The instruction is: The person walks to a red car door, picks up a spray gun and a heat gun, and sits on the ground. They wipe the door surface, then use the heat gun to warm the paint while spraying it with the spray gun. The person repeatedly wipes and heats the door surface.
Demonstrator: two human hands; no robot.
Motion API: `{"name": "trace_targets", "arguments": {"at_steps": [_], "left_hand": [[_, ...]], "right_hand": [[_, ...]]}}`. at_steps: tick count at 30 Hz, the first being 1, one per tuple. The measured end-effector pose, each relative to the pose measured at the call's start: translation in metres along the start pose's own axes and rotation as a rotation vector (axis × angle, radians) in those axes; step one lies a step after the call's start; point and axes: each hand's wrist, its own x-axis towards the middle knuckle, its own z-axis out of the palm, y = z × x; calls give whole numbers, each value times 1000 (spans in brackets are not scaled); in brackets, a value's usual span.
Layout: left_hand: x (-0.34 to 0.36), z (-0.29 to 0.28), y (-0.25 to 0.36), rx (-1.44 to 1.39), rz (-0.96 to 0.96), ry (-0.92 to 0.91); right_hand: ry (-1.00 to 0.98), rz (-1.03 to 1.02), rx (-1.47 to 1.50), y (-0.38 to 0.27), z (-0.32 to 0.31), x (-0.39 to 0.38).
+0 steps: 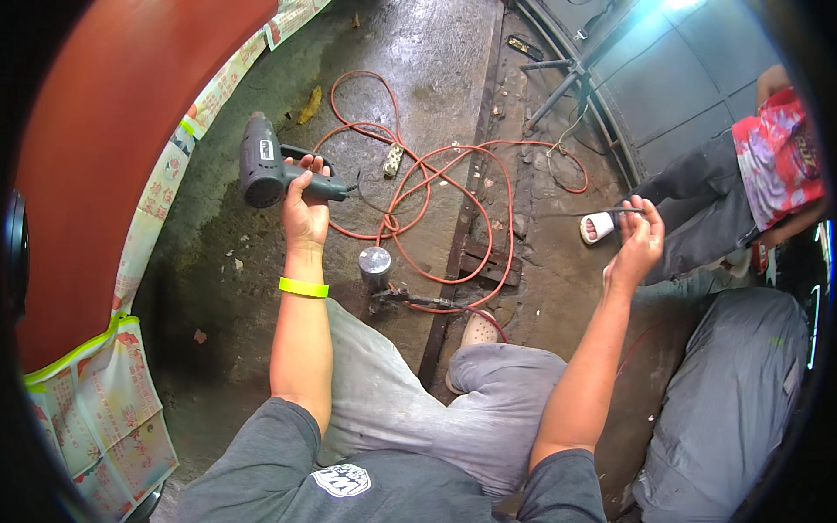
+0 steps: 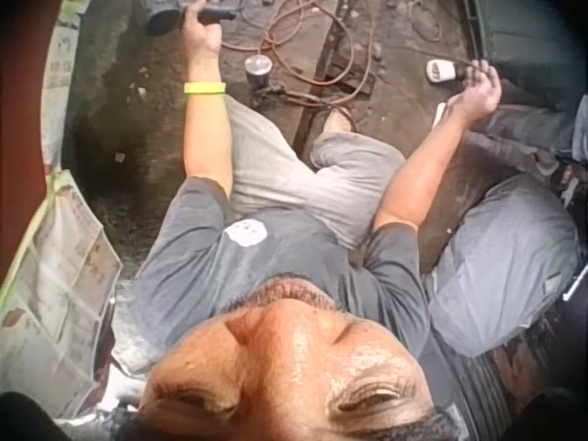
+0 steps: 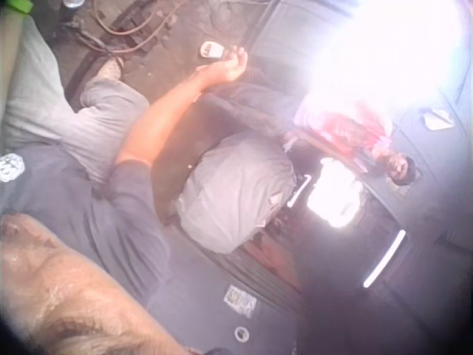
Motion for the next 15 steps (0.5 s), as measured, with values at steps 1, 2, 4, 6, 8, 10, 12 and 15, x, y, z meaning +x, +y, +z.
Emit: {"name": "trace_targets", "arguments": {"at_steps": [1,2,4,6,8,10,12,15], "left_hand": [[0,-3,-1,-11,-2,-5],[-2,-5,-3,-22,-5,-5],[-5,3,-9,-98,-30,-14],[-9,10,-14,-139,-53,-21],[-14,17,-15,-132,-33,-20],[-15,14,-11,-139,-18,-24],[-15,12,-9,-145,-34,-35],[-16,9,-5,-35,-30,-72]], "right_hand": [[-39,99,130,2,9,-4],[6,117,119,7,24,-7],[-67,81,40,27,26,-4],[-112,197,65,34,30,-6],[-133,303,160,27,37,-9],[-191,310,285,2,63,-13],[-215,231,340,-21,80,-21],[-297,192,444,-37,94,-50]]}}
